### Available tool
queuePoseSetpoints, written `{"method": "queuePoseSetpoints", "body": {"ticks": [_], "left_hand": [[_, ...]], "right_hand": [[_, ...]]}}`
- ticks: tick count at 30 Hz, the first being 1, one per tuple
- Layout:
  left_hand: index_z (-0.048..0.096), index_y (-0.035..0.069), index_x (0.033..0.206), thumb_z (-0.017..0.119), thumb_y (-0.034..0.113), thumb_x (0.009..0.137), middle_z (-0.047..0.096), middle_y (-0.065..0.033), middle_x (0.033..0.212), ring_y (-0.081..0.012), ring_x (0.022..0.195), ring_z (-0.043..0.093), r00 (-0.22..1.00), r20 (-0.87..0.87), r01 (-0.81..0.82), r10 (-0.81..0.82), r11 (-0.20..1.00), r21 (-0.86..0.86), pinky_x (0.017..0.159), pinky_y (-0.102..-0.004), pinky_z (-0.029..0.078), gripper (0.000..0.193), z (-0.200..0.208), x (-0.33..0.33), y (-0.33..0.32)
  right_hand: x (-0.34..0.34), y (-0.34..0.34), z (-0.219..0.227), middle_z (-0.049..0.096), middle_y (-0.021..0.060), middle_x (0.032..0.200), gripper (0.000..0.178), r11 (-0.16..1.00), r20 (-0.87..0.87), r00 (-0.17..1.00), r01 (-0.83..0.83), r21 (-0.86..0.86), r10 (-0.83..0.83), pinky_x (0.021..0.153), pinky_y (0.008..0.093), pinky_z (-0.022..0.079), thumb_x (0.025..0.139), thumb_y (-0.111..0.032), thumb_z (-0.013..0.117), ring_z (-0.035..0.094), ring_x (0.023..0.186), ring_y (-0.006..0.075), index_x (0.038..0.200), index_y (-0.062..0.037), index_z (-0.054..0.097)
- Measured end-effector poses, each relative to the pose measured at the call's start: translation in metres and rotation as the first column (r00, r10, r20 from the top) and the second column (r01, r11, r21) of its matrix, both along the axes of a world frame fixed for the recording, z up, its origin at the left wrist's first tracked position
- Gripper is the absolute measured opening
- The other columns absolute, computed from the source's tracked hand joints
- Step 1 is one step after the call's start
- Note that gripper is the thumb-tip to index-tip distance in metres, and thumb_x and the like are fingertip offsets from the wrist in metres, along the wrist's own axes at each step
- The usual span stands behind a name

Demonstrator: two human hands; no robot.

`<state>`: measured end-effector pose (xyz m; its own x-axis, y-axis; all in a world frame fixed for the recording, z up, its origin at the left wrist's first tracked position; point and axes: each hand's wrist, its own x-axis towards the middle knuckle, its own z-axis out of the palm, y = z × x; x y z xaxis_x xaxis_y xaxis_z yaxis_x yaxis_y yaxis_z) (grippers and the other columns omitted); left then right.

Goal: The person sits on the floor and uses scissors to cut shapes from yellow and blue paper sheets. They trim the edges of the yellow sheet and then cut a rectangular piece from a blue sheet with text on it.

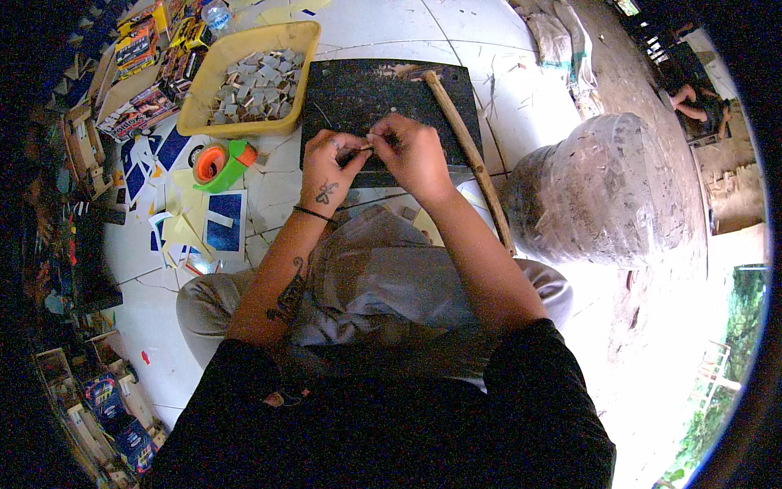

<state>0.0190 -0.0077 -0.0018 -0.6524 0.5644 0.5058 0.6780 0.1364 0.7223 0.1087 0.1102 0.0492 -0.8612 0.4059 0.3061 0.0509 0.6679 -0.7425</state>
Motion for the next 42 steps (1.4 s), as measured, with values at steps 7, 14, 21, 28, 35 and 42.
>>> {"method": "queuePoseSetpoints", "body": {"ticks": [7, 14, 21, 28, 35, 42], "left_hand": [[0.063, 0.008, 0.075, 0.07, 0.012, 0.065, 0.061, -0.0035, 0.07, -0.0223, 0.07, 0.054, 0.999, 0.024, 0.021, -0.022, 0.999, 0.038, 0.071, -0.0351, 0.04, 0.013, 0.001, -0.001, 0.0], [0.06, 0.003, 0.078, 0.065, 0.005, 0.067, 0.061, -0.0096, 0.078, -0.0252, 0.073, 0.058, 0.995, -0.091, 0.046, -0.043, 0.999, 0.025, 0.068, -0.033, 0.046, 0.011, 0.006, -0.002, 0.0], [0.06, 0.002, 0.078, 0.064, 0.008, 0.072, 0.06, -0.0098, 0.075, -0.0245, 0.067, 0.059, 0.996, 0.026, 0.087, -0.087, 0.996, 0.02, 0.059, -0.0287, 0.046, 0.009, 0.014, 0.001, 0.004], [0.061, 0.003, 0.075, 0.062, 0.011, 0.077, 0.06, -0.0084, 0.071, -0.0187, 0.057, 0.057, 0.992, 0.071, 0.103, -0.108, 0.993, 0.064, 0.053, -0.0273, 0.044, 0.008, 0.012, 0.003, 0.005], [0.06, 0.002, 0.076, 0.062, 0.011, 0.077, 0.059, -0.0087, 0.07, -0.0199, 0.057, 0.057, 0.992, 0.042, 0.114, -0.115, 0.993, 0.014, 0.053, -0.028, 0.044, 0.009, 0.014, -0.001, 0.004], [0.059, 0.002, 0.075, 0.06, 0.012, 0.078, 0.056, -0.0092, 0.07, -0.0209, 0.058, 0.056, 0.993, 0.05, 0.111, -0.111, 0.994, 0.002, 0.055, -0.0298, 0.045, 0.011, 0.014, 0.002, 0.006]], "right_hand": [[-0.003, -0.001, 0.001, 0.061, 0.0139, 0.07, 0.006, 1.0, -0.087, 0.996, -0.009, -0.011, 0.008, 0.054, 0.0311, 0.046, 0.073, -0.006, 0.062, 0.06, 0.059, 0.0256, 0.075, -0.0012, 0.058], [-0.005, -0.004, 0.002, 0.06, 0.0146, 0.072, 0.006, 0.996, -0.093, 0.995, -0.026, 0.084, 0.034, 0.061, 0.0338, 0.047, 0.071, -0.004, 0.062, 0.059, 0.066, 0.0301, 0.074, -0.0008, 0.058], [0.024, 0.007, 0.012, 0.054, 0.0174, 0.102, 0.04, 0.869, -0.031, 0.99, 0.138, 0.474, -0.141, 0.082, 0.037, 0.042, 0.066, -0.014, 0.071, 0.052, 0.096, 0.0328, 0.102, -0.0046, 0.055], [0.1, 0.032, -0.018, 0.048, 0.0195, 0.107, 0.067, 0.811, 0.37, 0.785, 0.268, 0.52, -0.496, 0.07, 0.0319, 0.046, 0.077, -0.007, 0.057, 0.056, 0.087, 0.0278, 0.134, -0.01, 0.023], [0.156, -0.017, 0.052, 0.057, 0.0201, 0.086, 0.039, 0.948, 0.392, 0.889, 0.3, -0.111, -0.236, 0.066, 0.0336, 0.047, 0.086, -0.009, 0.047, 0.06, 0.074, 0.0297, 0.124, -0.0055, 0.039], [0.182, -0.059, 0.078, 0.059, 0.0202, 0.09, 0.048, 0.975, 0.366, 0.904, 0.206, 0.079, -0.22, 0.063, 0.04, 0.048, 0.085, -0.008, 0.047, 0.06, 0.071, 0.0353, 0.131, -0.0158, 0.034]]}}
